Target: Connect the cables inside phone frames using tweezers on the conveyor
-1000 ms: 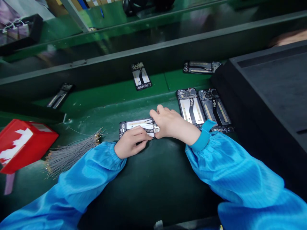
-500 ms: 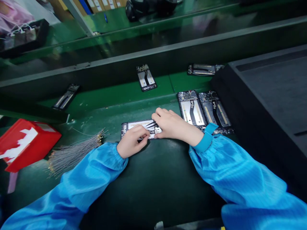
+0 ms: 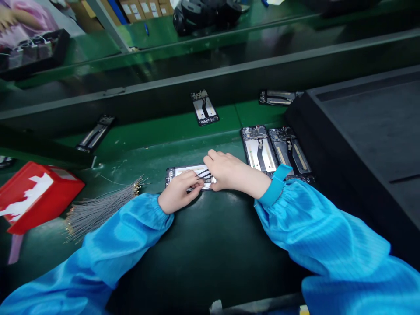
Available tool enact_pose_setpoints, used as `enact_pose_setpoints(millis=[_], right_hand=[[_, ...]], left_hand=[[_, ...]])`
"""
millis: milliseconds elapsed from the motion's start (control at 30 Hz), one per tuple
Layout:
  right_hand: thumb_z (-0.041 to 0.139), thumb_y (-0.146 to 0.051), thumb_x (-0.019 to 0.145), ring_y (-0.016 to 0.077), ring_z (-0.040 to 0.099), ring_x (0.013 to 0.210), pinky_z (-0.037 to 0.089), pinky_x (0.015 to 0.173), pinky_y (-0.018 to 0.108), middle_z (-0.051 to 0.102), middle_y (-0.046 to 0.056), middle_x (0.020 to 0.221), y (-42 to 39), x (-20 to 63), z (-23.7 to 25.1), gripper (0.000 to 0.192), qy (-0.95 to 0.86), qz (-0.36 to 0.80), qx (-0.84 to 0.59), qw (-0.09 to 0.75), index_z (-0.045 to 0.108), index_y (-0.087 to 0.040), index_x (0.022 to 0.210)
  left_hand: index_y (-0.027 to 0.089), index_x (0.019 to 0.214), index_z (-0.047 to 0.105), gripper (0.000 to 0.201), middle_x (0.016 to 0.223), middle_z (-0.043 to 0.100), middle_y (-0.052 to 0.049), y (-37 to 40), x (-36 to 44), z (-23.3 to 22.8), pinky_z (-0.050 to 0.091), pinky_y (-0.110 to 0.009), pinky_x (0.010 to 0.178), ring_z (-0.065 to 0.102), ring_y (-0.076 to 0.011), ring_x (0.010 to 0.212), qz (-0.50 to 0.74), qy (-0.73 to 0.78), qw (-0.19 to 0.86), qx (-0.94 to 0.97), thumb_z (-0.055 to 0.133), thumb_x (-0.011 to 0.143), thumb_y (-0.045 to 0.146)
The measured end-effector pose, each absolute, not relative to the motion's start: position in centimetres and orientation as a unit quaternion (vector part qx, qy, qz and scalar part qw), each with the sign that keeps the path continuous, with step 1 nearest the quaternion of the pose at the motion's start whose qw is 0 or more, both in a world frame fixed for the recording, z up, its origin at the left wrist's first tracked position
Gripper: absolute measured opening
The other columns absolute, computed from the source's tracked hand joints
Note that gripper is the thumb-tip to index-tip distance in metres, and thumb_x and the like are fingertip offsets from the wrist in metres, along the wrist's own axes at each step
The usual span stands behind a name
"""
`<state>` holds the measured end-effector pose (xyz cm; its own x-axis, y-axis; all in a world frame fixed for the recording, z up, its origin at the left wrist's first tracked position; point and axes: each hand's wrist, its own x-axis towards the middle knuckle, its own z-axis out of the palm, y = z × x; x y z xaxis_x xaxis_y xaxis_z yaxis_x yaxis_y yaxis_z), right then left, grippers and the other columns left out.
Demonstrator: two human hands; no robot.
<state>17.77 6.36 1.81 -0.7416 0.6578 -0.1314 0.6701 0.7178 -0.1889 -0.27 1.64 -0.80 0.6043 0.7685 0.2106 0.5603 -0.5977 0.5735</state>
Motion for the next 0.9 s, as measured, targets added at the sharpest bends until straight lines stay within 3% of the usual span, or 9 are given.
enact_pose_setpoints(millis=[367,567,700,800,900], right_hand=[[0.063,-0.029,0.063,0.0205,0.049,0.075,0.041,0.062,0.031,0.043,0.008,0.092,5.9,17.3,2.3,0.037,0.907,-0.161,0.388,0.028,0.043,-0.016,0.091],[0.059,-0.037,0.069,0.0181,0.051,0.075,0.042,0.066,0.029,0.045,0.007,0.096,8.3,17.5,2.5,0.040,0.893,-0.224,0.389,-0.018,0.044,-0.017,0.101],[0.048,-0.039,0.078,0.0249,0.050,0.088,0.041,0.072,0.034,0.049,0.012,0.100,12.7,16.8,1.5,0.035,0.852,-0.102,0.506,-0.085,0.048,-0.014,0.102],[0.048,-0.045,0.077,0.0330,0.044,0.099,0.041,0.072,0.039,0.048,0.019,0.106,15.8,15.9,0.4,0.045,0.799,-0.021,0.593,-0.096,0.049,-0.009,0.105],[0.049,-0.052,0.075,0.0351,0.041,0.102,0.041,0.072,0.041,0.049,0.023,0.107,17.9,14.9,-0.4,0.054,0.756,-0.002,0.646,-0.103,0.050,-0.007,0.105]], left_hand=[[0.016,0.079,0.057,0.021,0.074,0.054,-0.004,1.1,-1.0,-0.9,0.041,-0.026,0.068,0.046,-0.0146,0.072,0.197,0.319,0.195,0.907,0.037,0.085,0.017],[0.015,0.090,0.057,0.019,0.080,0.055,-0.006,-2.0,-0.6,-0.4,0.041,-0.031,0.068,0.046,-0.0171,0.074,0.189,0.356,0.061,0.913,0.039,0.085,0.018],[0.014,0.114,0.049,0.032,0.093,0.053,-0.010,-3.0,0.3,-0.7,0.044,-0.035,0.074,0.047,-0.0208,0.085,0.130,0.358,0.061,0.923,0.043,0.085,0.026],[0.014,0.117,0.048,0.039,0.099,0.051,-0.012,-0.5,0.5,-0.9,0.043,-0.039,0.079,0.046,-0.0242,0.092,0.099,0.425,0.049,0.899,0.046,0.083,0.032],[0.014,0.119,0.048,0.044,0.106,0.049,-0.014,3.3,0.1,-0.6,0.042,-0.043,0.080,0.044,-0.0276,0.097,0.083,0.510,0.006,0.856,0.049,0.082,0.036]])
